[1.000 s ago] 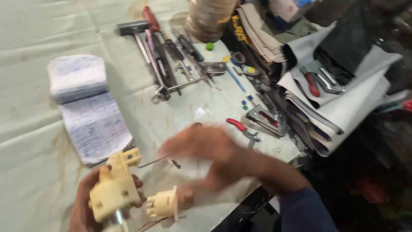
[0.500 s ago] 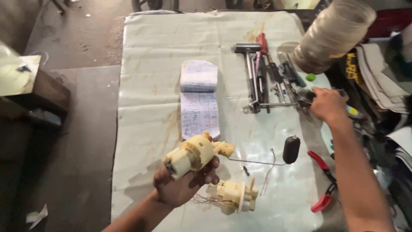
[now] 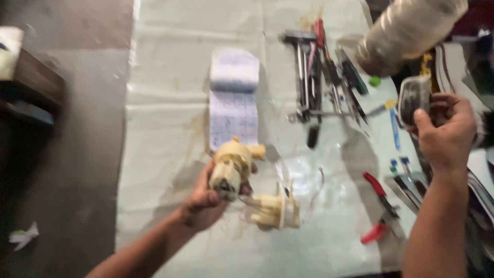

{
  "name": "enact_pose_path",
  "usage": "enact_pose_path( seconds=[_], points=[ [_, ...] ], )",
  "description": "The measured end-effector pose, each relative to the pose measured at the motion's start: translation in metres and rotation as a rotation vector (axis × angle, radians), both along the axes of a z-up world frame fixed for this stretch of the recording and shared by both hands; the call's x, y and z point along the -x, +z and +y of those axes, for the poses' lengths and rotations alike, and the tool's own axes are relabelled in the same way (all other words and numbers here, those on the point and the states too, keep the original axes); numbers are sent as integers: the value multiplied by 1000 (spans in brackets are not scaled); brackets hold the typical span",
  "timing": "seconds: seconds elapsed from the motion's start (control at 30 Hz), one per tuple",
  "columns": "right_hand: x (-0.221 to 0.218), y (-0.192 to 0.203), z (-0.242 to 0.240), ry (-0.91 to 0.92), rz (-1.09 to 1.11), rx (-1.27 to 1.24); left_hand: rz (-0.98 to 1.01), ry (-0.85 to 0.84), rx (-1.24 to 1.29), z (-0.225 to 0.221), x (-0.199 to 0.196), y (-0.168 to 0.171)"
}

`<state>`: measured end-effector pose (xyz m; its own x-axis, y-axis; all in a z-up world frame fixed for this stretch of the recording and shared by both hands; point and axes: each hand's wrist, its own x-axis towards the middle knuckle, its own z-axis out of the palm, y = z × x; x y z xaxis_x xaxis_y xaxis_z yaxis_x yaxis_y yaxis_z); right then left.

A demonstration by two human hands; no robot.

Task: Disassembling and inspecting the components of a motorcycle fuel pump assembly on a workbench.

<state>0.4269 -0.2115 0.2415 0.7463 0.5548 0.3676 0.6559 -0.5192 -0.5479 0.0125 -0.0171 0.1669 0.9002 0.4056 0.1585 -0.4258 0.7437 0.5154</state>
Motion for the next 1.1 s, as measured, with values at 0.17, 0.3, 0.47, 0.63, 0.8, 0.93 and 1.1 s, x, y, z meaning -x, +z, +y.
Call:
enact_pose_path(
  seconds=[0.17, 0.3, 0.47, 0.63, 0.8, 0.93, 1.1],
  points=[
    [47, -1, -46, 436, 335, -554, 110, 128, -176, 9, 6, 10],
    [78, -19, -54, 876, 947, -860, 78, 239, -362, 13, 9, 9],
    [127, -61, -31, 651, 1430, -850, 164, 454, -604, 9, 12, 16],
    [165, -62, -14, 703, 1332, -396, 256, 503, -692, 8, 10, 23],
    [206, -10, 9, 802, 633, 329, 321, 524, -803, 6, 11, 26],
    [216, -7, 11, 727, 118, 581, 261, 556, -907, 6, 8, 24],
    [213, -20, 12, 594, -25, 678, 296, 555, -939, 7, 8, 24]
  ],
)
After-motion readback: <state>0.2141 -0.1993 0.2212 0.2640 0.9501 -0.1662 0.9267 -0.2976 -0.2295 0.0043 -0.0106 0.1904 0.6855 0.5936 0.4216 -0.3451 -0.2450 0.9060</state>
